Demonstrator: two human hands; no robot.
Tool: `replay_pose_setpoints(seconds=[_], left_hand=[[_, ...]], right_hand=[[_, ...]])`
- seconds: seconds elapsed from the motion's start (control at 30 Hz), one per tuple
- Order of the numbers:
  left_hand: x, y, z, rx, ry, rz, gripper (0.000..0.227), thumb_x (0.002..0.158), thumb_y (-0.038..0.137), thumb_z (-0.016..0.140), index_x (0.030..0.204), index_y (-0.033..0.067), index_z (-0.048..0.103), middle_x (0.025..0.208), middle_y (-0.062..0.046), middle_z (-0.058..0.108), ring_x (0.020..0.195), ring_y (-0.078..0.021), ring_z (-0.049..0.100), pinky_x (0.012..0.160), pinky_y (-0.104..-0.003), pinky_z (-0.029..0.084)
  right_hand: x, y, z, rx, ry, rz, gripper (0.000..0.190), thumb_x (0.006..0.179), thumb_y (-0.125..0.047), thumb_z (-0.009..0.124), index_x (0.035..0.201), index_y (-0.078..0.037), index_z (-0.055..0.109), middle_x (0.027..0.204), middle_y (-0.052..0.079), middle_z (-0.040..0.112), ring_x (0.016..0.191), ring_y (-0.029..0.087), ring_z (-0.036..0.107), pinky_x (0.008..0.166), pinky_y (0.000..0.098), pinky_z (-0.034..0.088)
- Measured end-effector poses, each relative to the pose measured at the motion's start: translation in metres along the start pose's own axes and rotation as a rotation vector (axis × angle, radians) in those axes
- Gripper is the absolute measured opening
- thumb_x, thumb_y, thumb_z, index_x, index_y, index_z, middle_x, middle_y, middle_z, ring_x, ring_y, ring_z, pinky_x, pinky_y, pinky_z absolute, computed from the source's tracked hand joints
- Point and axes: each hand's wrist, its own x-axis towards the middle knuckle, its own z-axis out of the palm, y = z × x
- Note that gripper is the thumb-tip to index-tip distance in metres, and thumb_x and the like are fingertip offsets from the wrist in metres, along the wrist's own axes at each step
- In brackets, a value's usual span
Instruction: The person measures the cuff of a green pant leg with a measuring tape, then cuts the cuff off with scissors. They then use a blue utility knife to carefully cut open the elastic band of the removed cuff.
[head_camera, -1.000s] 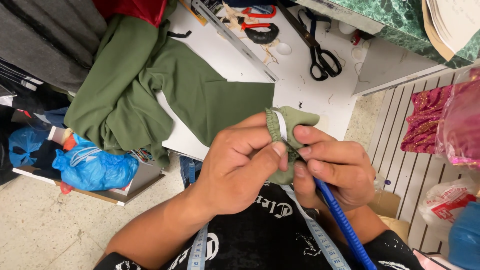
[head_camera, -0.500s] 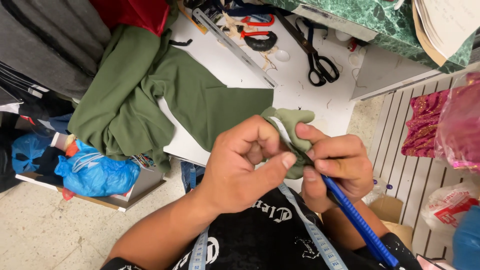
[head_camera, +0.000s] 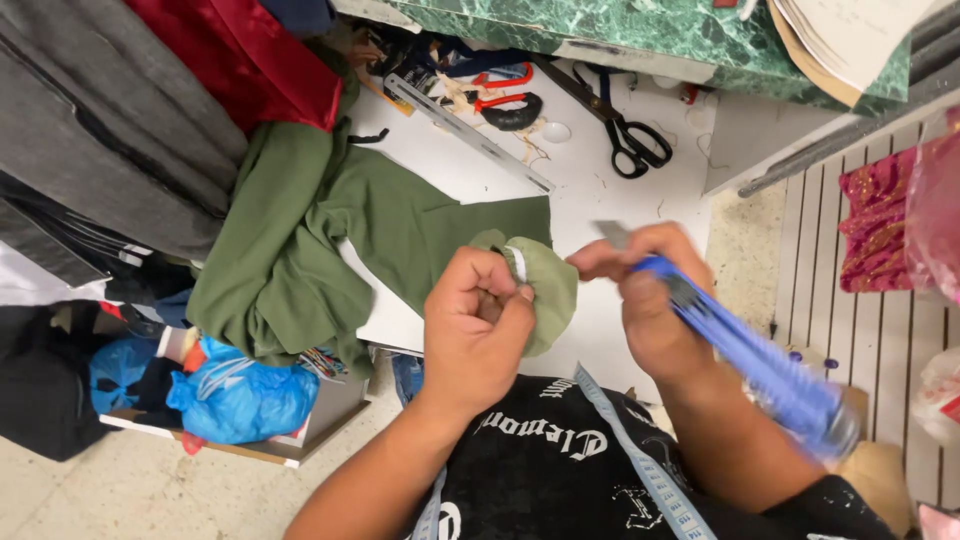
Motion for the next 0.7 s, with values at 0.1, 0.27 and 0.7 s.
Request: replay_pose_setpoints(seconds=[0.1, 0.27, 0.7], left_hand=[[-0.008, 0.009, 0.006, 0.184, -0.018, 0.102, 0.010, 0.089, -0.001, 0.066, 0.094, 0.0032, 0.059, 0.066, -0.006, 0.060, 0.061, -0.0089, 0.053, 0.056, -0.026, 0.048], [-0.016, 0.028, 0.007, 0.323, 0.016, 0.208, 0.015, 0.088, 0.004, 0.073, 0.094, 0.0047, 0.058, 0.077, -0.011, 0.064, 0.066, -0.0175, 0.061, 0.060, -0.031, 0.054], [-0.042, 0.037, -0.006, 0.287, -0.057, -0.274, 0.018, 0.087, 0.008, 0.058, 0.071, 0.0069, 0.063, 0.073, -0.005, 0.062, 0.074, -0.0131, 0.057, 0.067, -0.032, 0.055]], right_hand=[[-0.016, 0.015, -0.009, -0.046, -0.046, 0.086, 0.039, 0.085, -0.002, 0.080, 0.101, -0.003, 0.045, 0.094, 0.020, 0.072, 0.081, 0.019, 0.067, 0.080, 0.0365, 0.060], [-0.031, 0.020, -0.004, 0.009, 0.061, 0.017, 0.031, 0.092, 0.006, 0.071, 0.095, -0.005, 0.042, 0.082, 0.013, 0.063, 0.072, 0.014, 0.059, 0.069, 0.0302, 0.054], [-0.070, 0.021, 0.014, -0.121, 0.055, -0.013, 0.035, 0.089, 0.011, 0.073, 0.091, -0.005, 0.043, 0.075, 0.012, 0.060, 0.062, 0.015, 0.059, 0.060, 0.0277, 0.047]])
